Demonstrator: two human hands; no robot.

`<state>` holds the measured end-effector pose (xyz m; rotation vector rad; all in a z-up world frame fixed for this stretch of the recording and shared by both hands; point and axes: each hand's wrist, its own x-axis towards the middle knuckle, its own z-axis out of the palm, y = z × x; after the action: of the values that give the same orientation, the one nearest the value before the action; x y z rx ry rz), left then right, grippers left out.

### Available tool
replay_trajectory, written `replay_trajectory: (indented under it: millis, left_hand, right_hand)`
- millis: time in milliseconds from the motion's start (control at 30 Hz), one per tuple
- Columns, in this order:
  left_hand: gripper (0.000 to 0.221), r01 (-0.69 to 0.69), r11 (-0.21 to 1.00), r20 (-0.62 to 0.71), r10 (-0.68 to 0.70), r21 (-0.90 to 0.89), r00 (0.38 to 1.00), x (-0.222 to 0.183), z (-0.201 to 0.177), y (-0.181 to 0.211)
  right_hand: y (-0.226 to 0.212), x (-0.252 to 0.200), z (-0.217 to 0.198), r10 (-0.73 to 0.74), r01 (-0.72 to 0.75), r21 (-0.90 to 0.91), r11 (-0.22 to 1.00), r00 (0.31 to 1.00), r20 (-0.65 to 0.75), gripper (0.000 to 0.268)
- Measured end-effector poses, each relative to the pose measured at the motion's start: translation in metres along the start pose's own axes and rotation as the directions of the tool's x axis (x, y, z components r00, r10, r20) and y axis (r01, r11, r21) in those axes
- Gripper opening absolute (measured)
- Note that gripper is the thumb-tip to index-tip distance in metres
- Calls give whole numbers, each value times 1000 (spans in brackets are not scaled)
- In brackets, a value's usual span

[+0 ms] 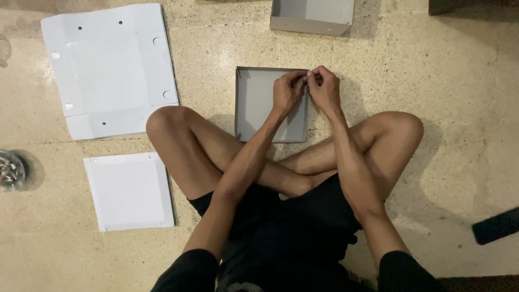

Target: Assembling a cardboard box by folding pre-cut sheets and fitting the pieces together.

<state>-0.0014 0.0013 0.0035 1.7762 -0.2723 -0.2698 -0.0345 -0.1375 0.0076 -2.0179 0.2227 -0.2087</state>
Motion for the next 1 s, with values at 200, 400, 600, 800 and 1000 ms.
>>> replay_trajectory:
  millis: [200,400,600,800,1000]
  left_hand:
    - [21,-30,992,8,30,124,1000,6,-1,-11]
    - [20,58,997,-1,-58,48,998,9,3,-26]
    - [20,49,998,11,-49,42,999,10,-1,-22]
    - [19,82,991,-54,-77,103,996,4,-13,19]
    - [16,-426,801,-81,435,-421,897,-72,-81,224]
  right_hand:
    - [-11,-1,11,-22,16,-165,986,999,-33,22]
    - [1,3,30,-13,-34,-336,941,990,-138,9]
    - [26,12,34,-20,-33,-313,949,986,-167,11]
    - [68,14,46,29,-67,-226,972,986,-167,15]
    - [-240,-78,-29,-228,-52,759,648,939,258,33]
